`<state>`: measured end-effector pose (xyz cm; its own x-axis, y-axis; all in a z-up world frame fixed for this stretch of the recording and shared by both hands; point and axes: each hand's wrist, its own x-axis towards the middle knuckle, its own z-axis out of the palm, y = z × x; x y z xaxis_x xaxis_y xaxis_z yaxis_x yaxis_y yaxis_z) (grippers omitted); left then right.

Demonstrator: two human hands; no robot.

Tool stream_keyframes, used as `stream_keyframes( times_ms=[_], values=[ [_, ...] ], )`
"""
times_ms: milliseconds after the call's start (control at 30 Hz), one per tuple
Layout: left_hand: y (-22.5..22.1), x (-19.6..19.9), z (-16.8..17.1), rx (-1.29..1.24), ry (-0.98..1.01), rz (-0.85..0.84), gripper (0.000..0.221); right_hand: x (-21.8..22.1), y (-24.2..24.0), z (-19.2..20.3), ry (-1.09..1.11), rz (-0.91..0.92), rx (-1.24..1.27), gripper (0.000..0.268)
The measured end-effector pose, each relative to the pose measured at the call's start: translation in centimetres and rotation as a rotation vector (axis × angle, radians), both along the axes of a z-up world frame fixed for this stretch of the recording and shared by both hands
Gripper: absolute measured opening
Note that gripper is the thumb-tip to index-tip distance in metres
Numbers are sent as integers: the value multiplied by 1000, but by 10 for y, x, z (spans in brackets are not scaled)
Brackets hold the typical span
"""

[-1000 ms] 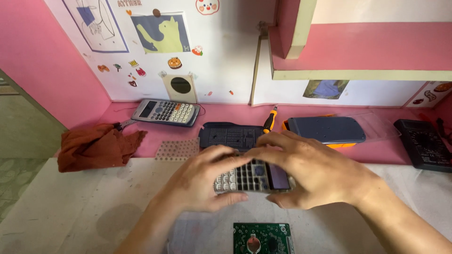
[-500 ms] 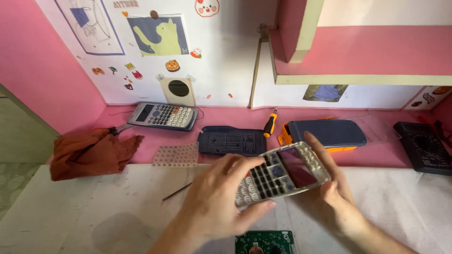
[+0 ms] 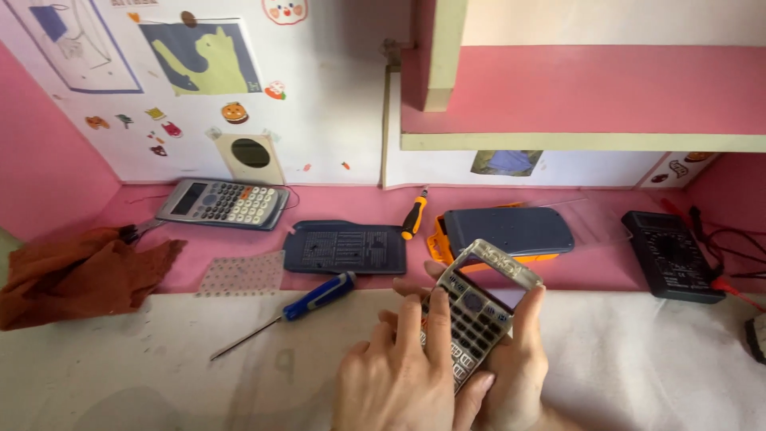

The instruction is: Reassembling a calculator by fitting the keypad membrane into the casing and installing the circuit board.

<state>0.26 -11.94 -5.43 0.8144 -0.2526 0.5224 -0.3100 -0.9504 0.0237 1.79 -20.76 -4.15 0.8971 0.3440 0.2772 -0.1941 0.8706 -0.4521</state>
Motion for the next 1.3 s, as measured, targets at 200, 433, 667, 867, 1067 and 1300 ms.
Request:
stream_keyframes(
  times_ms=[200,433,667,867,1067,1300],
  values=[
    [5,0,1,-1,-423,-8,25,17,-15,-30,465,91,-79,99],
    [40,6,29,-117,-168,-340,62,15,-16,-23,641,97,-340,101],
    [44,11,43,-490,-253,-545,26,7,-18,-23,562,341,-83,92],
    [52,26,36,-924,487,-366,60,-6,0,1,855,397,97,79],
    [49,27,27,-1258,953,-388,71,-10,11,5,814,478,281,73],
    [42,25,22,-1310,809,-366,60,7,36,65,640,218,19,67]
  ],
)
